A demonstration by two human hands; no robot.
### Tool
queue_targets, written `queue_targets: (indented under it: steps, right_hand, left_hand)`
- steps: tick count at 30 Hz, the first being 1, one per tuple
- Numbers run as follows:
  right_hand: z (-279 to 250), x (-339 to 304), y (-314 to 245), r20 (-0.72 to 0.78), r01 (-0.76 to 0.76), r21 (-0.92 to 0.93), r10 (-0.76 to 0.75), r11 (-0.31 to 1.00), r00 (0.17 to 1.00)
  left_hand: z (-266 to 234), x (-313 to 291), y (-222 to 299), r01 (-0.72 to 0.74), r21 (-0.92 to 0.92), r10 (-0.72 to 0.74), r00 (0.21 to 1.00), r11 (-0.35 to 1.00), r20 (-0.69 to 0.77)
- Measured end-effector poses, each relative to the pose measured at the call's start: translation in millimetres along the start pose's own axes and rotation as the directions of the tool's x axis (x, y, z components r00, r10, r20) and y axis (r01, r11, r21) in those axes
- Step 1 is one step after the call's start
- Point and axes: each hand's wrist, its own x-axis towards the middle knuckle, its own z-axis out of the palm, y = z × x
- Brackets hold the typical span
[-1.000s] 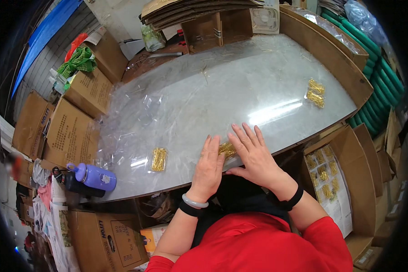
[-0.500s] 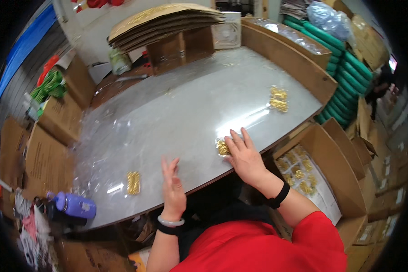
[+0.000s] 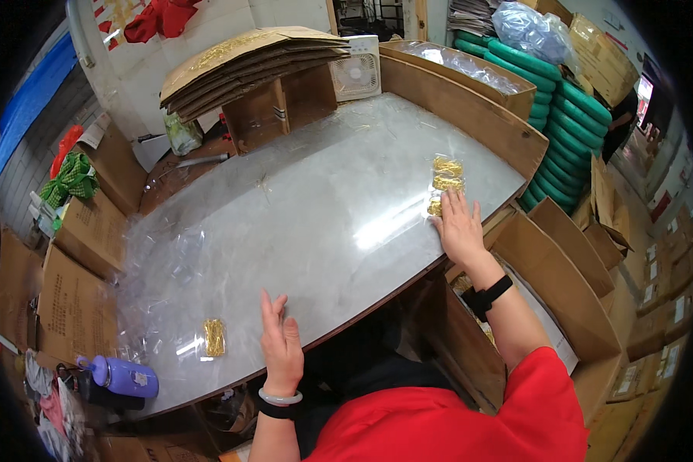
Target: Counting and placing small gold-colored metal pins into plastic bags at a workstation.
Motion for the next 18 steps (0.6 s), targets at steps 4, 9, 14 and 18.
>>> queue_targets:
  steps: [4,9,14,18]
  right_hand:
    - [3,16,11,0.110,-0.100,0.066,0.093,0.993,0.990]
    - [-19,25,-2,0.150,-0.104,0.151,0.082,0.983,0.985]
    - [-33,42,-25,-0.005,0.040,0.062,-0.040,0.997,0.999]
    - [-30,118,-80,-0.016,0.176,0.321,-0.181,0.930,0.983]
  left_hand:
    - [1,-1,0,-0.007,0.063,0.006,1.000,0.998,0.023]
    - [-5,-2,3,-0.014,0.138,0.012,1.000,0.990,0.021]
    - [-19,0,19,-0.035,0.227,0.021,0.998,0.973,0.063]
    - [-42,-1,13,-0.068,0.470,0.059,0.998,0.880,0.035]
